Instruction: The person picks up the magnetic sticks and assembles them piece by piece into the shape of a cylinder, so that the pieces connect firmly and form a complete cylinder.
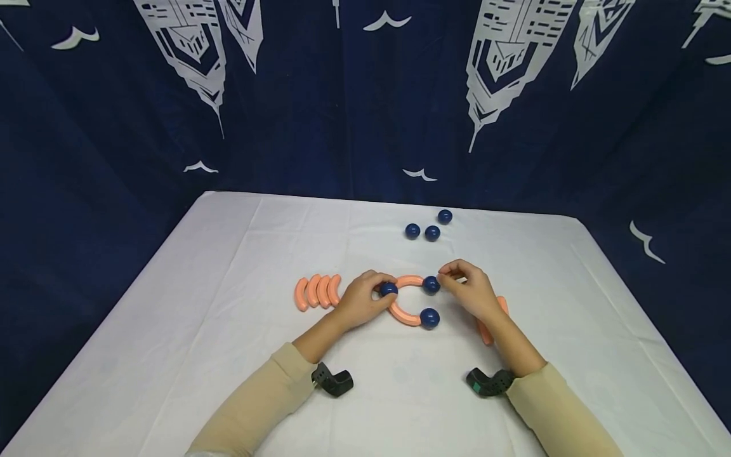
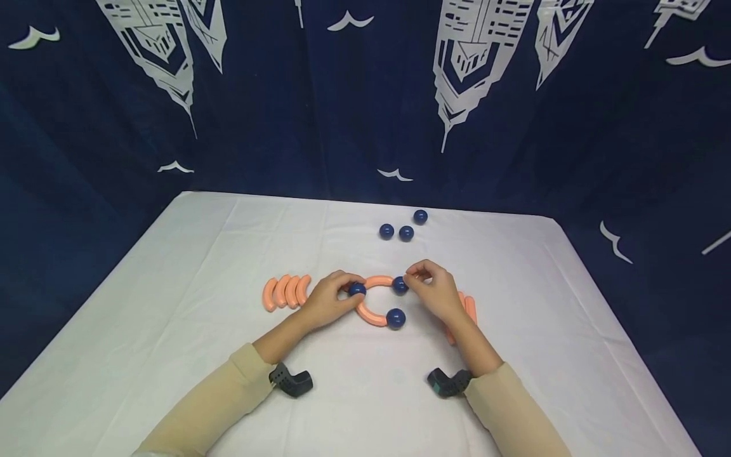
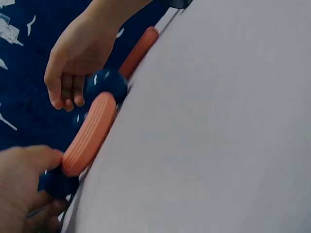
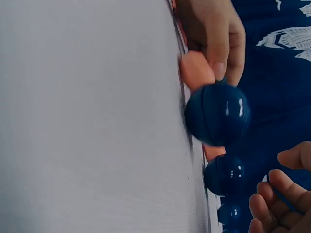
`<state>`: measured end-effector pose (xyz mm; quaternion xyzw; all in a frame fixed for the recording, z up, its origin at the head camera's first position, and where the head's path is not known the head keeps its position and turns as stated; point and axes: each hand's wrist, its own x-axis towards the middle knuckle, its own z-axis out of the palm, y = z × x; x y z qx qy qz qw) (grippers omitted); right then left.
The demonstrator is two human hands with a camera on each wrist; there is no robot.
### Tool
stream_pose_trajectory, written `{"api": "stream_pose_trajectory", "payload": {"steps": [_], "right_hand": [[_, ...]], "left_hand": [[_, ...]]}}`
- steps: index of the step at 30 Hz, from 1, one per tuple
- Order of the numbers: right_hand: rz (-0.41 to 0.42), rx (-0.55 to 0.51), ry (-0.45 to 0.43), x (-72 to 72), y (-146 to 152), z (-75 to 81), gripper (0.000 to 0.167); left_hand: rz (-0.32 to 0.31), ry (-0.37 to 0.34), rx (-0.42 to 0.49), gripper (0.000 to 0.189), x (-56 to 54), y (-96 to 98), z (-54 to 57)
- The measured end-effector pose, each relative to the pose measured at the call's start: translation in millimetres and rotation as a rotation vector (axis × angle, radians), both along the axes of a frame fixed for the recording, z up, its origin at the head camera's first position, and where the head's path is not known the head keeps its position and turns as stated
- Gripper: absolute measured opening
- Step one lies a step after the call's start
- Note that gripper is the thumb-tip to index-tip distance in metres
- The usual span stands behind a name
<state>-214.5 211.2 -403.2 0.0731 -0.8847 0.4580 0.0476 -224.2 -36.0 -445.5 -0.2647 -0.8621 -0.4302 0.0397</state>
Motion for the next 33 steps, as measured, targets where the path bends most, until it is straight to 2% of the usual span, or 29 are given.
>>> {"api": "stream_pose_trajectory", "payload": {"steps": [6, 10, 14, 19, 24, 33], "right_hand": [[0.024, 0.02, -0.043, -14.7, -3.5, 3.2, 0.022], [0.106, 0.064, -0.076, -20.8, -6.2, 1.8, 0.024], [0.223, 0.1, -0.127, -23.4, -11.2, 0.6, 0.026], [0.289, 0.109, -0.186, -24.8, -14.7, -1.5, 0.027], [0.291, 0.13, -0.188, -24.9, -15.5, -1.9, 0.024], [0.273, 0.175, -0.172, -22.6, -18.7, -5.3, 0.018]], "left_hand": [[-0.095, -0.038, -0.082, 0.031, -8.8, -3.8, 8.1], [-0.15, -0.058, -0.129, 0.031, -14.9, -4.5, 12.5], [-0.202, -0.081, -0.16, 0.031, -19.8, -2.6, 18.0], [-0.246, -0.142, -0.161, 0.032, -24.4, 1.2, 22.7], [-0.243, -0.176, -0.156, 0.034, -25.5, 4.5, 24.3], [-0.16, -0.1, -0.203, 0.044, -14.9, 4.3, 21.1]]}}
